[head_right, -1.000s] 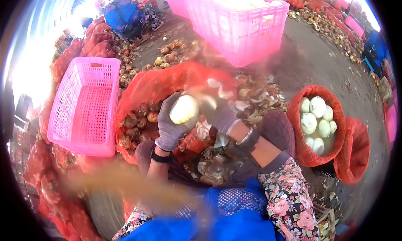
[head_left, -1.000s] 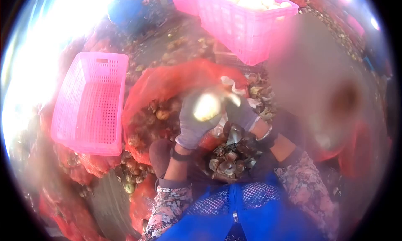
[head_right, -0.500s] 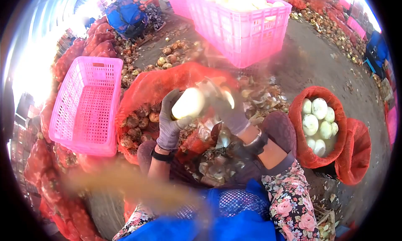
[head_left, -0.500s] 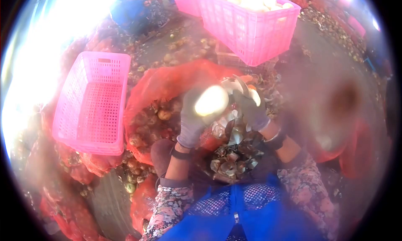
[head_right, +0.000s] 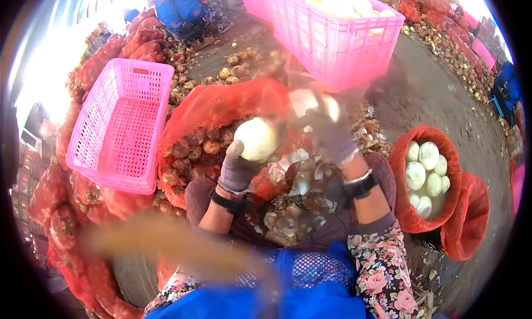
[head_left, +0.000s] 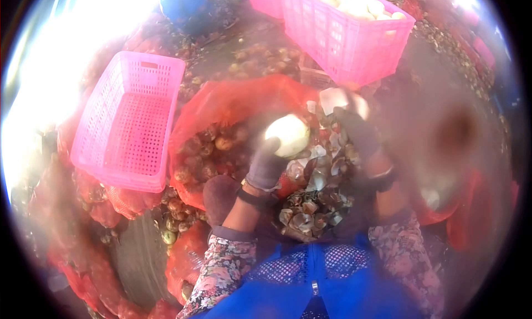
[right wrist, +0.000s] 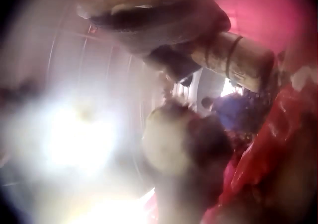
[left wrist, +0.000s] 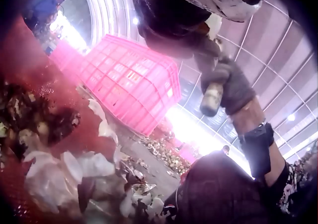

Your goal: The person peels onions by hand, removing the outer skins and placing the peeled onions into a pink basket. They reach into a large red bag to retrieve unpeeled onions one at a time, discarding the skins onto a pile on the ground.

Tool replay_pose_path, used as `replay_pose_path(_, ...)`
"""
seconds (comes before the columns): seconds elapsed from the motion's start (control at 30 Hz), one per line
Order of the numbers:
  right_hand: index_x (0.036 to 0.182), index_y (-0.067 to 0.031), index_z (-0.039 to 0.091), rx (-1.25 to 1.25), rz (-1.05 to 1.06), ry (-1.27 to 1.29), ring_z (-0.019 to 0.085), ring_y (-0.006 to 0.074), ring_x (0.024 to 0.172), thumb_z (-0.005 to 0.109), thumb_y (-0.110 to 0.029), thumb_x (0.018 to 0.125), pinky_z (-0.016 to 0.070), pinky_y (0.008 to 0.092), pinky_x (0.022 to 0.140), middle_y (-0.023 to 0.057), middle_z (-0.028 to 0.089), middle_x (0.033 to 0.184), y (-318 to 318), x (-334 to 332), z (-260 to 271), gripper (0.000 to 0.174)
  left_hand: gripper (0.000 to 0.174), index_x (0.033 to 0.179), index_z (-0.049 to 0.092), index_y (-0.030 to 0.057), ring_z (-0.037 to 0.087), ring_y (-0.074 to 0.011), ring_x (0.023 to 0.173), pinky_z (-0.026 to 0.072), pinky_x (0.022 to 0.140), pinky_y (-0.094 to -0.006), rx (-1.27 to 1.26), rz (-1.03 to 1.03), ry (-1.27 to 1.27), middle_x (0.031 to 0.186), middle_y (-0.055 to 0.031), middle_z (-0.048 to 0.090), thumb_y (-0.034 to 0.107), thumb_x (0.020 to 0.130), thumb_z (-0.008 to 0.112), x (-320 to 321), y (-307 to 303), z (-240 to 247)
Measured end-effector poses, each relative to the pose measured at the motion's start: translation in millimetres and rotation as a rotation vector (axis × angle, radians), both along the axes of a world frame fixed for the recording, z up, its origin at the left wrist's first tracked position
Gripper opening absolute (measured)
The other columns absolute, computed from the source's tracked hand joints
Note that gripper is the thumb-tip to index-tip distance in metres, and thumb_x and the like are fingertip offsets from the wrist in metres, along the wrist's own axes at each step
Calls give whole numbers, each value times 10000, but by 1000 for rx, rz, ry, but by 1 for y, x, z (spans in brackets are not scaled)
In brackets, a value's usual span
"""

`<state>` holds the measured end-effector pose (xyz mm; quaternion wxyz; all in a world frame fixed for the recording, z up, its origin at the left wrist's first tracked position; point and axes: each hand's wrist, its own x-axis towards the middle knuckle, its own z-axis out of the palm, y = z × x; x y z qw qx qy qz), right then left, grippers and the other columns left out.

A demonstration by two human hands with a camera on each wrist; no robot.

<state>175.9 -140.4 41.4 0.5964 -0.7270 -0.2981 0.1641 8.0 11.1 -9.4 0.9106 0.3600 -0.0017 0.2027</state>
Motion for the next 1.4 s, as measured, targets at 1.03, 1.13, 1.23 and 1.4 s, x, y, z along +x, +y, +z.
replay_pose_path(1.03,1159,-118,737,118,101,-307,580,77,630,672,-154,904,494,281,593,33,677,745,-3,-48,-2,266,762,1428,426,33,570,-230,1188,506,982,-379,503,369,166,1316,-120,563,257,792,782,15,-4,-1)
replay_pose_path(1.13,1112,-134,745,99,156,-513,630,97,655,649,-131,902,529,283,615,33,713,793,-1,-63,9,231,714,1412,447,35,582,-215,1152,512,963,-352,548,440,184,1300,-113,571,207,804,778,16,-4,-10)
replay_pose_path(1.23,1063,-120,743,176,163,-498,646,101,649,652,-132,892,539,274,598,30,713,788,7,-47,-2,194,728,1398,467,29,610,-216,1088,520,937,-335,382,323,142,1257,-109,589,289,799,788,12,-2,-4)
replay_pose_path(1.4,1058,-61,698,211,-92,142,610,87,571,673,-142,866,495,272,511,29,668,726,0,-24,20,209,791,1387,481,17,599,-202,1110,500,932,-347,212,63,63,1247,-99,592,494,809,734,8,-5,0)
